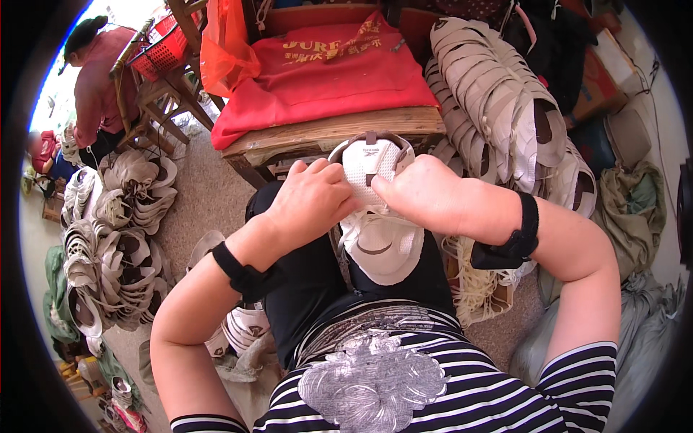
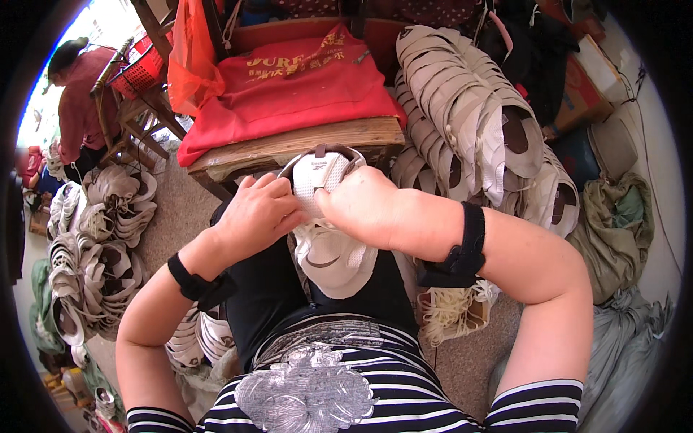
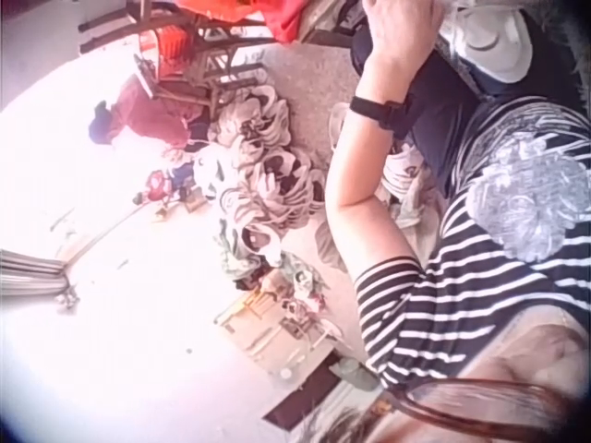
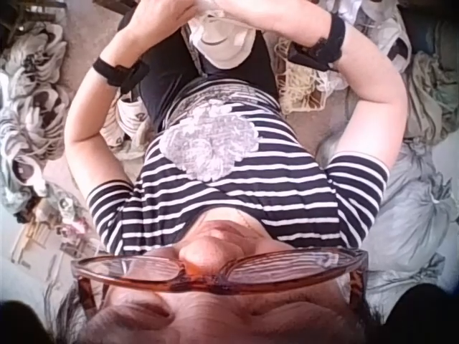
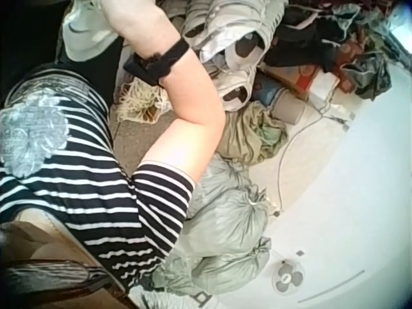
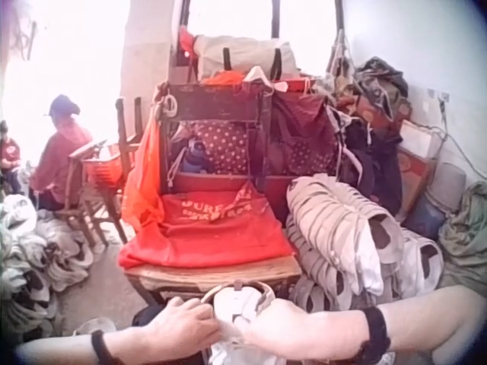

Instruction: The recorder is lacing a white shoe while seated in a workshop environment.

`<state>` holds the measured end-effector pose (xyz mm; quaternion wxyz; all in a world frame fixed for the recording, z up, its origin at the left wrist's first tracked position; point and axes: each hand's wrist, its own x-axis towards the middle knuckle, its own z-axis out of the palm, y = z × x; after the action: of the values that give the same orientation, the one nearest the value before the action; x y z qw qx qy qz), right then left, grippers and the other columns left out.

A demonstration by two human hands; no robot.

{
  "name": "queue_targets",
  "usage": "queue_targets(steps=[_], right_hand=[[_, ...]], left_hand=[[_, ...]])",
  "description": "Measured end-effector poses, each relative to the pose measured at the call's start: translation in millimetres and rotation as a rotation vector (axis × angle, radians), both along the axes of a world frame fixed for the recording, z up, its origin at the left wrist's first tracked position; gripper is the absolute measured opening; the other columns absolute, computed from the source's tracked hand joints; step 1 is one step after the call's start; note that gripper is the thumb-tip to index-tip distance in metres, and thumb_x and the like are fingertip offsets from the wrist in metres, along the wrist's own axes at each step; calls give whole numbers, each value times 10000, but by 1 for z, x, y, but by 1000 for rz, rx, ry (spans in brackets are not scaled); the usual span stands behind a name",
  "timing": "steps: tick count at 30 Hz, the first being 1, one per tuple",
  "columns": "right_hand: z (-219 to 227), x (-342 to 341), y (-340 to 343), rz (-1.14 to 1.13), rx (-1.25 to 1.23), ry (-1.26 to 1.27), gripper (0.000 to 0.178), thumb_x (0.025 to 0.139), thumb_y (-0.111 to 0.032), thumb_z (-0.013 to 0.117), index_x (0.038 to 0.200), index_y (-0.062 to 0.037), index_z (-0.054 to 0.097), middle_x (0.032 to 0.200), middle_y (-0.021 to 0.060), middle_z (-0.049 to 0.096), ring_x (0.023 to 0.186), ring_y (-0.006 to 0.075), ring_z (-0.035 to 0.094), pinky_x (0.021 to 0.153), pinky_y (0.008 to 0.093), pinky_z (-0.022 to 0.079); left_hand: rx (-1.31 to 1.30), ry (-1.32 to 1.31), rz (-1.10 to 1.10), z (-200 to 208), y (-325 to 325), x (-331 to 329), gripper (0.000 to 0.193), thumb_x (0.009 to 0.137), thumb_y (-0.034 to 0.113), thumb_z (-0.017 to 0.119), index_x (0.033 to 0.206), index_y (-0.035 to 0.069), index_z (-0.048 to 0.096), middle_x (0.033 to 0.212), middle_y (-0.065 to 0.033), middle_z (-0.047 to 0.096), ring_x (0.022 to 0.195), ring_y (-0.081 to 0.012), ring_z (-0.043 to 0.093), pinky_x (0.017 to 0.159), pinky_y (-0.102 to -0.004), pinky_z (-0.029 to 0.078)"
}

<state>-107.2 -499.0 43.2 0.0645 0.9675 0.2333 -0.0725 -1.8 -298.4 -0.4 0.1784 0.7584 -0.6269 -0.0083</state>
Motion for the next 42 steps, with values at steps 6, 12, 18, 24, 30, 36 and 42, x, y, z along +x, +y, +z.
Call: queue_targets(steps=[6, 12, 18, 24, 30, 36, 42], right_hand=[[1, 10, -20, 1, 90, 90, 253, 753, -204, 736, 884, -66, 569, 667, 123, 643, 692, 328, 687, 592, 429, 530], [-3, 2, -36, 50, 213, 57, 276, 756, -234, 760, 909, -71, 598, 701, 127, 644, 700, 343, 666, 623, 450, 511], [-13, -8, -33, -270, 537, 214, 276, 749, -239, 744, 930, -44, 670, 790, 141, 680, 794, 340, 678, 714, 456, 518], [-30, -35, -45, -107, 438, -203, 147, 760, -187, 699, 844, -95, 622, 831, 61, 658, 849, 244, 639, 761, 370, 455], [-46, -37, -46, 78, 267, -543, 91, 750, -171, 622, 778, -112, 559, 699, 10, 520, 717, 181, 548, 755, 329, 423], [-46, -43, -44, 64, 215, -554, 117, 761, -194, 625, 777, -106, 551, 710, 14, 511, 712, 186, 545, 747, 330, 426], [-40, -42, -39, 25, 382, -461, 231, 787, -256, 730, 870, -75, 611, 764, 40, 584, 739, 224, 586, 712, 356, 430]], left_hand=[[-136, 181, 228, -24, -15, -12, 159, 771, 157, 731, 693, 42, 655, 872, -61, 557, 877, -272, 510, 750, -380, 414], [-391, 807, 463, 5, -32, -39, 225, 869, 169, 714, 726, 2, 666, 841, -51, 511, 840, -173, 496, 730, -276, 396], [-536, 888, 253, 40, -50, -36, 199, 970, 165, 628, 852, 5, 616, 765, -5, 515, 706, -113, 481, 628, -262, 402], [-243, 483, 244, -10, -49, -39, 168, 887, 160, 678, 1022, 60, 678, 822, -122, 592, 729, -275, 630, 657, -363, 500], [-163, 432, 229, -8, -57, -48, 252, 847, 137, 674, 1093, 101, 716, 883, -137, 612, 774, -326, 638, 699, -398, 517], [-19, 493, 74, 0, -61, -25, 153, 860, 122, 652, 976, 65, 734, 868, -121, 656, 790, -298, 658, 731, -368, 525], [-248, -39, 193, -21, -56, -11, 91, 866, 104, 631, 928, 57, 677, 856, -115, 650, 756, -278, 651, 699, -363, 519]])
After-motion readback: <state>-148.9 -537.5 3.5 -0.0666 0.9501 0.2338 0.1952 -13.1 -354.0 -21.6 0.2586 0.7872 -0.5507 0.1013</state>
